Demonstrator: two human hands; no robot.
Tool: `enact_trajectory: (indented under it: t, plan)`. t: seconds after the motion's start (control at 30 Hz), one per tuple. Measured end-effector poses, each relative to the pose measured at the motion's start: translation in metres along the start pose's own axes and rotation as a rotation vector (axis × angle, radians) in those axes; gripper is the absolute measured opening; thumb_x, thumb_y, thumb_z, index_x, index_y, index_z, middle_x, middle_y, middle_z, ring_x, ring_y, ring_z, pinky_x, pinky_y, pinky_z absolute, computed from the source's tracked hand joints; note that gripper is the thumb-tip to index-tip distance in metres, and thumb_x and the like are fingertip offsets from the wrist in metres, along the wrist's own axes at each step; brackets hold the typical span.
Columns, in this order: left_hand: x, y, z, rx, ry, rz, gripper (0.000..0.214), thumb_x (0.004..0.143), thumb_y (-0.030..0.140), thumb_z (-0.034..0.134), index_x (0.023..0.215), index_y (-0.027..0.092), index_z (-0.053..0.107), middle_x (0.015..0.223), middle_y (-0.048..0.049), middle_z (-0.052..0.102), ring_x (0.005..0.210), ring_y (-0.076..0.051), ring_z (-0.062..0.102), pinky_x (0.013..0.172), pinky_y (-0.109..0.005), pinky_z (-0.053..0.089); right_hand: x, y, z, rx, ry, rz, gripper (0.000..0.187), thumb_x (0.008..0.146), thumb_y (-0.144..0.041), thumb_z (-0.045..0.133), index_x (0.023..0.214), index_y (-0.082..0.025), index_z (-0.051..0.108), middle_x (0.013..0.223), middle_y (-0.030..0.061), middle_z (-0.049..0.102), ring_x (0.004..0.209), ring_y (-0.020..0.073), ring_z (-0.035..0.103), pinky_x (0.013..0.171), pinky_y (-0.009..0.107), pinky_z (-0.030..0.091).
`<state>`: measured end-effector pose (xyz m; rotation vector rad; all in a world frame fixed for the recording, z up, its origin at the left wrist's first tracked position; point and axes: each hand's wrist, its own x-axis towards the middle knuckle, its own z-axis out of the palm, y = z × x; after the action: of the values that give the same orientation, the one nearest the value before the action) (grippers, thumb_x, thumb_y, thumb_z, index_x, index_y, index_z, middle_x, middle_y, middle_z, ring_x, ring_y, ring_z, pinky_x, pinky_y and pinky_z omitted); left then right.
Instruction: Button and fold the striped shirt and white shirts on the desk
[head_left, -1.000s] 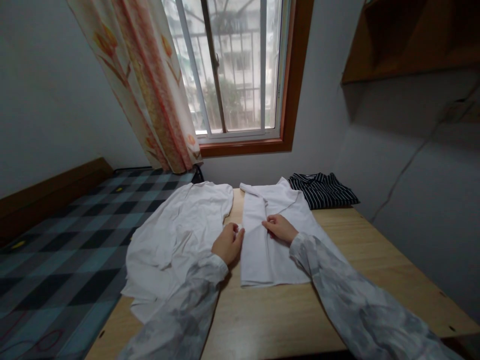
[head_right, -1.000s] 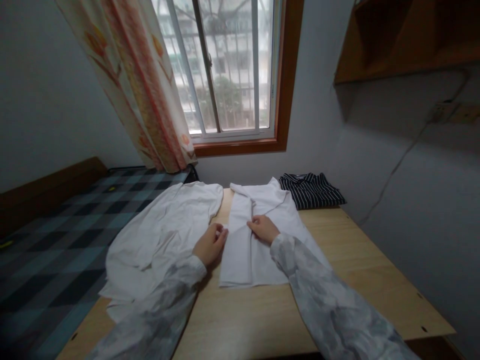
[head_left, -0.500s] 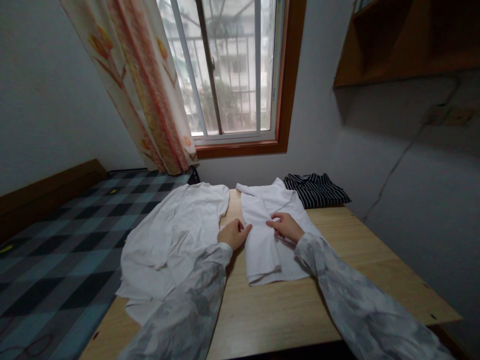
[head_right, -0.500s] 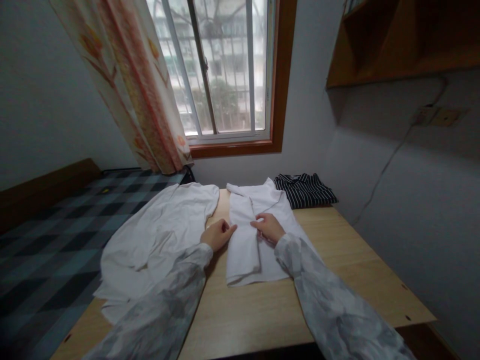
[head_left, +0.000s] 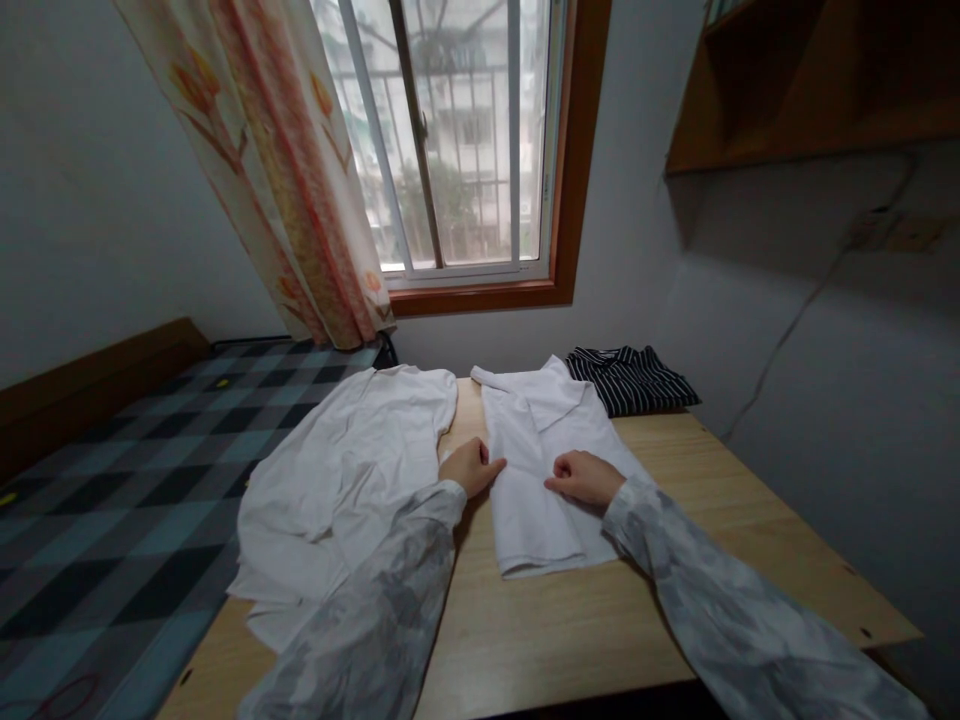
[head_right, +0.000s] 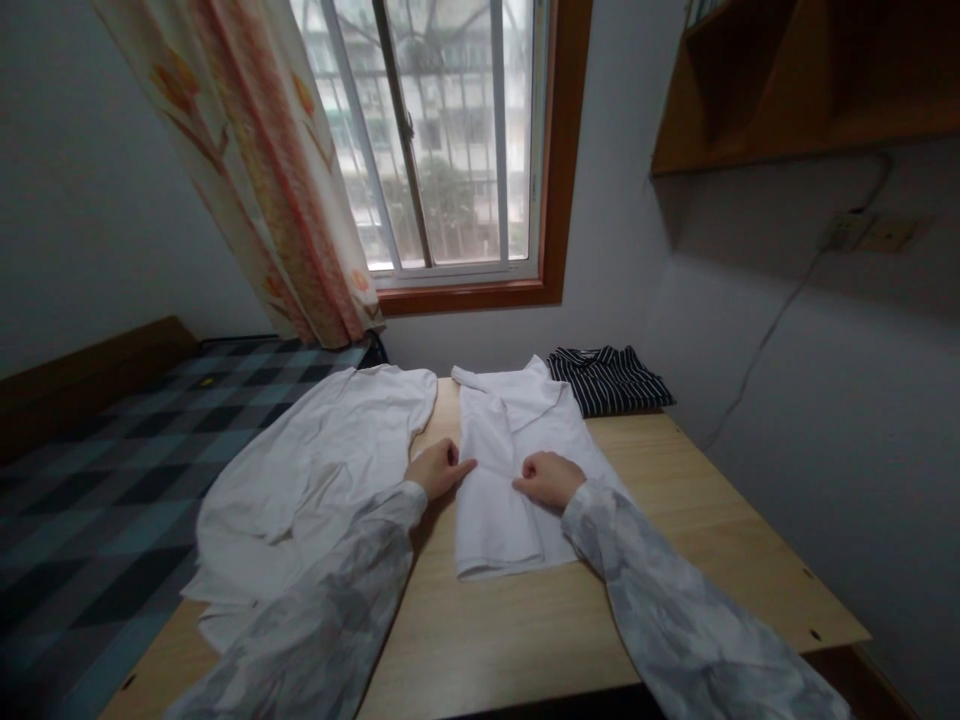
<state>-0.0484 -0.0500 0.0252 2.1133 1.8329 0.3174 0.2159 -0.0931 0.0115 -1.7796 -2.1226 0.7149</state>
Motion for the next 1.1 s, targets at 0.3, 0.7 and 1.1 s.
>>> enact_trajectory:
  t: [0.3, 0.7, 1.1]
  plan:
    - [0.02, 0.011, 0.0, 0.114, 0.072, -0.074, 0.047, 0.099, 0.063, 0.057, 0.092, 0.02, 0.074, 0.106, -0.0137, 0.081, 0.103, -0.03, 0.076, 0.084, -0.036, 0.05, 0.03, 0.0, 0.008, -0.253, 0.362, -0.218, 0.069, 0.1, -0.06, 0.063, 0.151, -0.013, 0.059, 0.155, 0.022, 0.06, 0.147, 0.0352, 0.05, 0.121, 0.046, 0.038]
    - [-0.02, 0.007, -0.012, 0.254, 0.051, 0.201, 0.038, 0.09, 0.059, 0.07, 0.08, 0.022, 0.071, 0.093, -0.0134, 0.076, 0.096, -0.035, 0.074, 0.091, -0.048, 0.05, -0.036, 0.013, 0.061, -0.326, 0.272, -0.244, 0.08, 0.108, -0.065, 0.042, 0.172, -0.019, 0.036, 0.179, 0.014, 0.029, 0.166, 0.0321, 0.027, 0.134, 0.054, 0.023]
    - [0.008, 0.013, 0.032, 0.148, 0.086, 0.526, 0.075, 0.1, 0.063, 0.061, 0.161, 0.021, 0.049, 0.171, -0.0179, 0.044, 0.16, -0.037, 0.039, 0.131, -0.056, 0.03, 0.016, 0.027, 0.007, -0.321, 0.249, -0.318, 0.075, 0.106, -0.059, 0.049, 0.168, -0.016, 0.042, 0.177, 0.0173, 0.034, 0.164, 0.0318, 0.03, 0.132, 0.052, 0.025]
